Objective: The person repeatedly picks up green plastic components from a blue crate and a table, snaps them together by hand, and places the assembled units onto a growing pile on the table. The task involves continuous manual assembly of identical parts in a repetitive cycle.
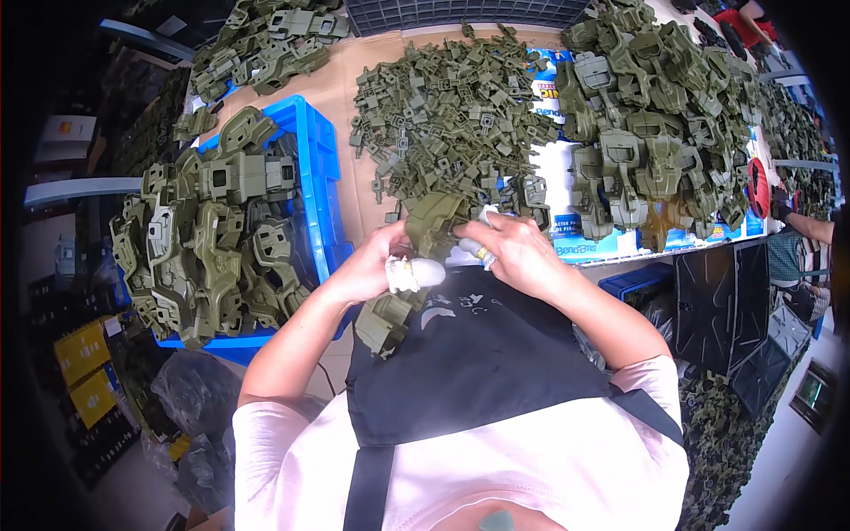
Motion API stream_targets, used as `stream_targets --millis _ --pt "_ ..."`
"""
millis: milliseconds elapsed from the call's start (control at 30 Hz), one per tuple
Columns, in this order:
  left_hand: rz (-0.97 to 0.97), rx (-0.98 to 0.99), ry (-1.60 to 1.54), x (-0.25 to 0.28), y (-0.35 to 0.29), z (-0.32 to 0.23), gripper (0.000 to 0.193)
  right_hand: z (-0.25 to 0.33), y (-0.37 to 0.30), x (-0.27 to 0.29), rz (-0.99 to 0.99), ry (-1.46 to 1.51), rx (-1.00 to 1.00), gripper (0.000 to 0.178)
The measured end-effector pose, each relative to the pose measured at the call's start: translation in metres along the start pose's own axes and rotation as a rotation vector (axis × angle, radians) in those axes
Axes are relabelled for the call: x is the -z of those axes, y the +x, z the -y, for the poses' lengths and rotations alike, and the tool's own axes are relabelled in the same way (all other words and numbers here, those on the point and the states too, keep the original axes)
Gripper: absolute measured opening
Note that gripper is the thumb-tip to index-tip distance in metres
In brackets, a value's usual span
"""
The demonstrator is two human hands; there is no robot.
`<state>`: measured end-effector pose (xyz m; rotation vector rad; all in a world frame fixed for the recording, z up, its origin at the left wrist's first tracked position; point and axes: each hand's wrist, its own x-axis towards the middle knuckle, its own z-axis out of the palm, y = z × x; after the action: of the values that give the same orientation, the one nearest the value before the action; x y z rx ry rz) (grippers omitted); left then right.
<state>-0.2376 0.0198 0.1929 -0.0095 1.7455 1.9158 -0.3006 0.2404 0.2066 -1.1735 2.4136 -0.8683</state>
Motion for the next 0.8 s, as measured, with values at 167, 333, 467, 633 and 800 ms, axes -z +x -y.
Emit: stream_targets --millis 167,333,467,633,800 --pt "-0.042 -0.087 0.067 -0.003 -0.004 0.010 0.049 -0.012 0.003 -0.012 0.022 0.049 0.065 0.046" --pt "-0.056 -0.028 0.086 -0.007 -0.005 0.002 0.053 -0.021 0.009 -0.016 0.017 0.132 0.107 0.036" --pt "-0.198 0.019 -0.013 0.014 0.003 0.016 0.047 -0.042 0.034 -0.016 0.027 0.454 0.168 0.033" --pt "-0.507 0.085 -0.663 0.031 0.012 0.030 0.049 -0.128 0.060 -0.040 -0.331 -0.409 -0.112 0.034" --pt "-0.440 0.091 -0.893 0.004 0.017 0.029 0.053 -0.161 0.080 -0.066 -0.409 -0.582 -0.060 0.028"
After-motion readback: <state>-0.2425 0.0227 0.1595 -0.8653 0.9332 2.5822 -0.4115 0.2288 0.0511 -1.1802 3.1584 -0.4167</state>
